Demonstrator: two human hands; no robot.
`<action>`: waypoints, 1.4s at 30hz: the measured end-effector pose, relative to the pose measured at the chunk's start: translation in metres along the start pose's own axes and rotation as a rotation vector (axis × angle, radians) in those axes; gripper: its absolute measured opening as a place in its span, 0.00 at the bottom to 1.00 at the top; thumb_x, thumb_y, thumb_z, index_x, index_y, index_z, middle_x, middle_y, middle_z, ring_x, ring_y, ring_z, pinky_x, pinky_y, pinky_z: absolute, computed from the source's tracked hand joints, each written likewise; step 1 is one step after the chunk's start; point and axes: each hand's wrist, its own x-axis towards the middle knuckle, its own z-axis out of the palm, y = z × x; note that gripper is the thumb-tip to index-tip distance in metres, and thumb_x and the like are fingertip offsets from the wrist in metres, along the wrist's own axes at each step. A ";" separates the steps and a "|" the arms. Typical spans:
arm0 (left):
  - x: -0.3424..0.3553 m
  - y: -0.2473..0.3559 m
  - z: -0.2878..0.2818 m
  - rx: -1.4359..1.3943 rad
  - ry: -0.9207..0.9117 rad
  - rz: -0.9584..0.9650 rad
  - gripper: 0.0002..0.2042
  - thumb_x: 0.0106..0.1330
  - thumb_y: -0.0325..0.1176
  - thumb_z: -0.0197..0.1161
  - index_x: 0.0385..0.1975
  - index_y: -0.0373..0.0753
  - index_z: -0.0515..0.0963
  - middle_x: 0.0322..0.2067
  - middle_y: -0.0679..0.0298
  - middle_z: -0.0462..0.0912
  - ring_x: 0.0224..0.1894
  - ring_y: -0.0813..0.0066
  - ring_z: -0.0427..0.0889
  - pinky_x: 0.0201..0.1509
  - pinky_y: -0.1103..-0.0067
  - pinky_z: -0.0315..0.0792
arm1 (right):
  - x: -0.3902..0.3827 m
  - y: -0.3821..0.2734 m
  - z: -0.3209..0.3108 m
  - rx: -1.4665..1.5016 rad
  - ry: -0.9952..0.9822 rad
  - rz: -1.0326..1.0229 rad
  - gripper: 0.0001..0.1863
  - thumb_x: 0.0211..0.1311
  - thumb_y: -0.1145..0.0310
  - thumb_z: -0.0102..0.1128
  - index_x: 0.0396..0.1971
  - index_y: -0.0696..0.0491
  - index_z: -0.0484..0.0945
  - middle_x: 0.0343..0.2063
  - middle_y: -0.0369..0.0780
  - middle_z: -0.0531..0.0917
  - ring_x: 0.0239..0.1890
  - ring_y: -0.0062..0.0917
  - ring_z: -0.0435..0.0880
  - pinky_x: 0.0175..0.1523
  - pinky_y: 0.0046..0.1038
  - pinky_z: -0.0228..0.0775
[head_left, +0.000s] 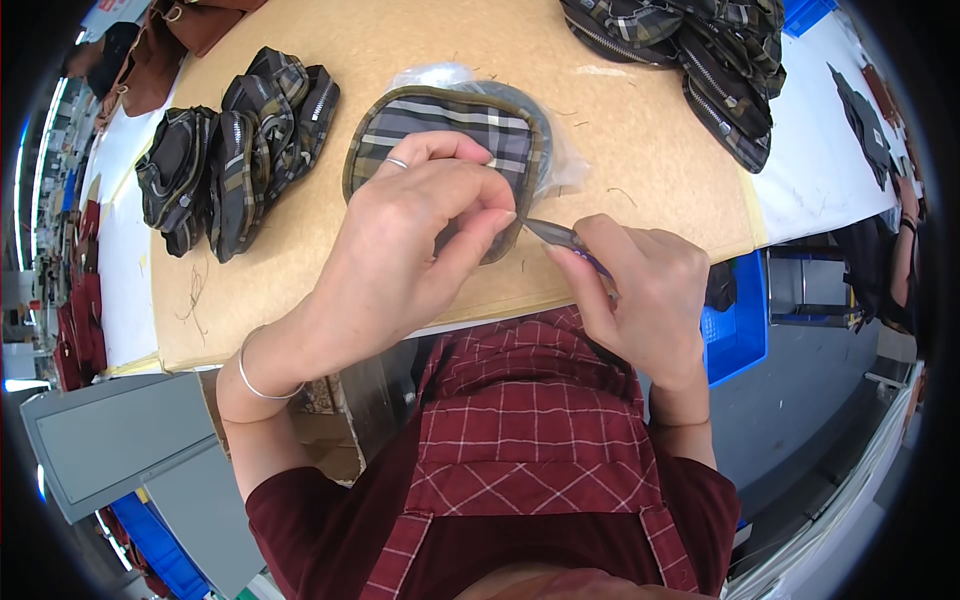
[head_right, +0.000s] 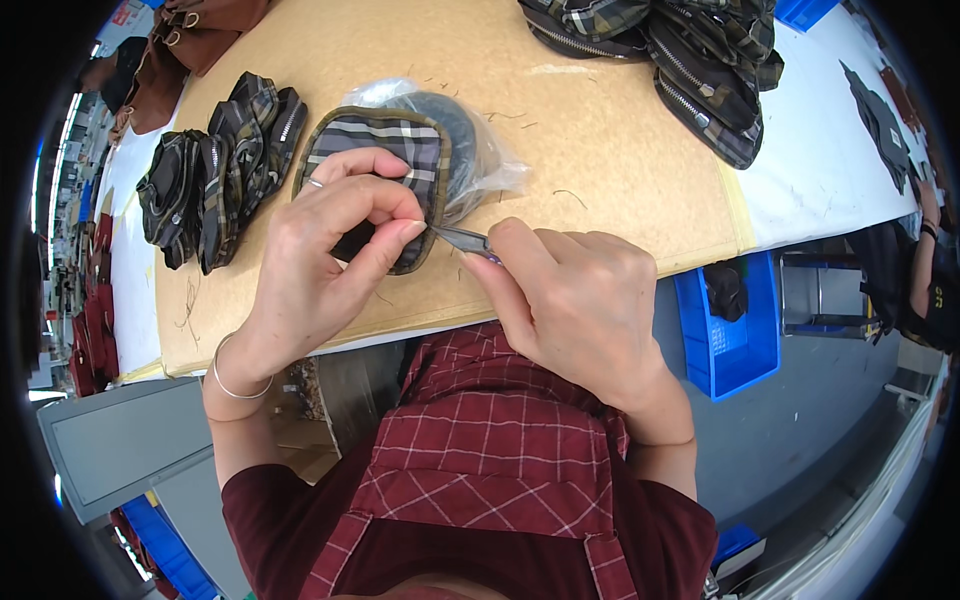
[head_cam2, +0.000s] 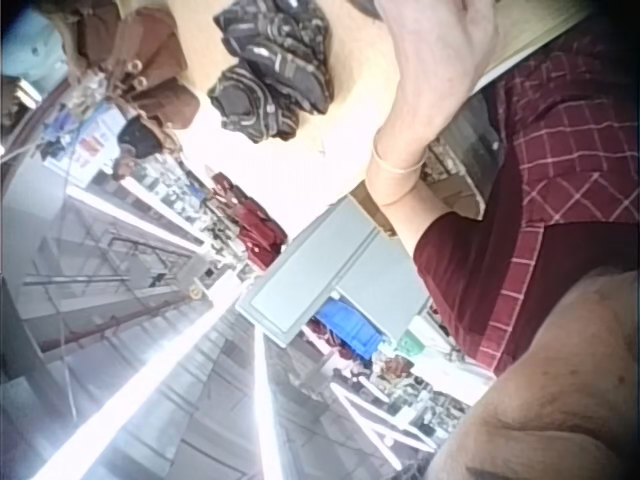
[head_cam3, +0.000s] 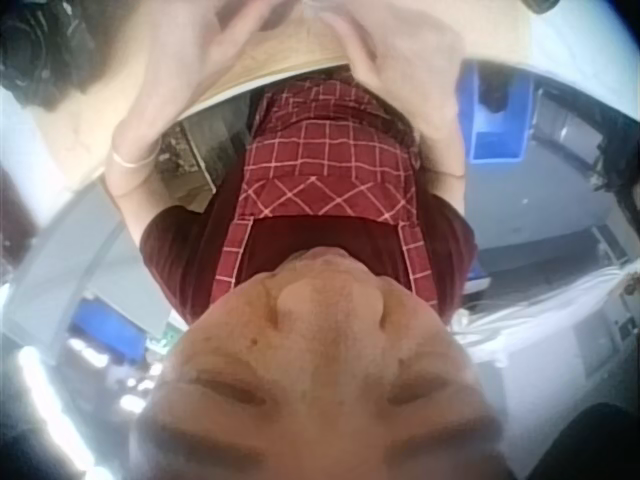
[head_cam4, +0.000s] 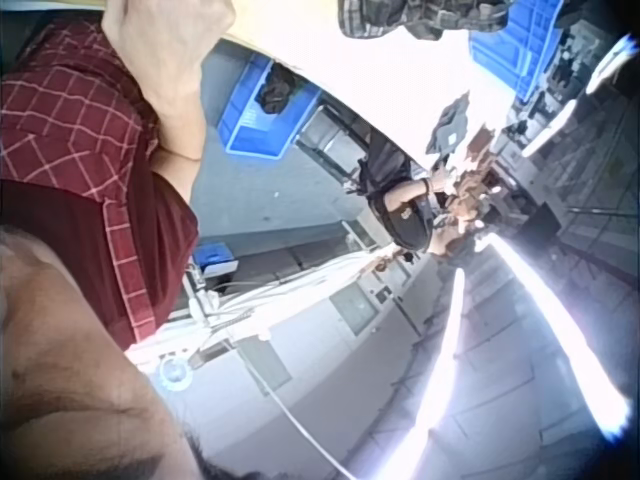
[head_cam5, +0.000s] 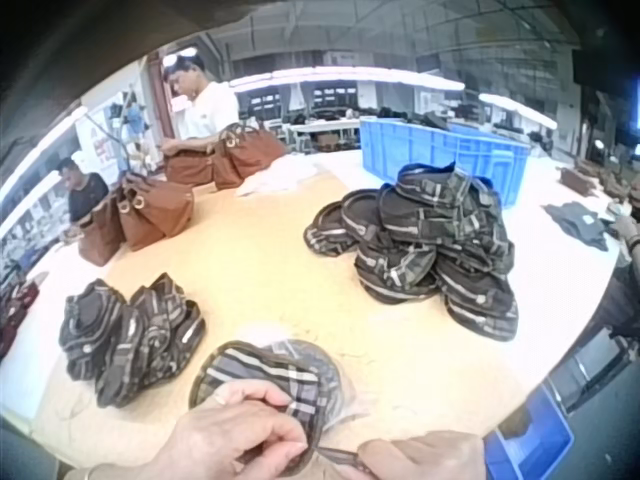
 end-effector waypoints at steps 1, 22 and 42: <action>0.000 0.001 0.000 0.001 -0.002 0.001 0.04 0.61 0.21 0.70 0.33 0.33 0.82 0.30 0.61 0.83 0.54 0.59 0.81 0.51 0.70 0.74 | -0.001 0.001 0.001 0.010 0.006 0.003 0.15 0.63 0.60 0.71 0.24 0.49 0.74 0.11 0.35 0.74 0.12 0.30 0.76 0.20 0.31 0.65; -0.143 0.013 -0.162 -0.386 -0.424 -0.161 0.07 0.62 0.30 0.70 0.31 0.32 0.85 0.29 0.53 0.84 0.45 0.60 0.86 0.47 0.70 0.77 | 0.000 0.008 0.000 0.099 -0.010 0.017 0.12 0.60 0.61 0.74 0.31 0.50 0.79 0.16 0.36 0.80 0.15 0.31 0.79 0.22 0.31 0.67; -0.035 -0.023 -0.082 0.053 0.200 -0.034 0.45 0.48 0.29 0.81 0.70 0.39 0.66 0.64 0.57 0.76 0.65 0.62 0.76 0.66 0.68 0.69 | 0.049 0.020 -0.013 0.764 0.274 0.044 0.11 0.54 0.83 0.73 0.38 0.60 0.85 0.23 0.29 0.79 0.26 0.08 0.71 0.29 0.15 0.59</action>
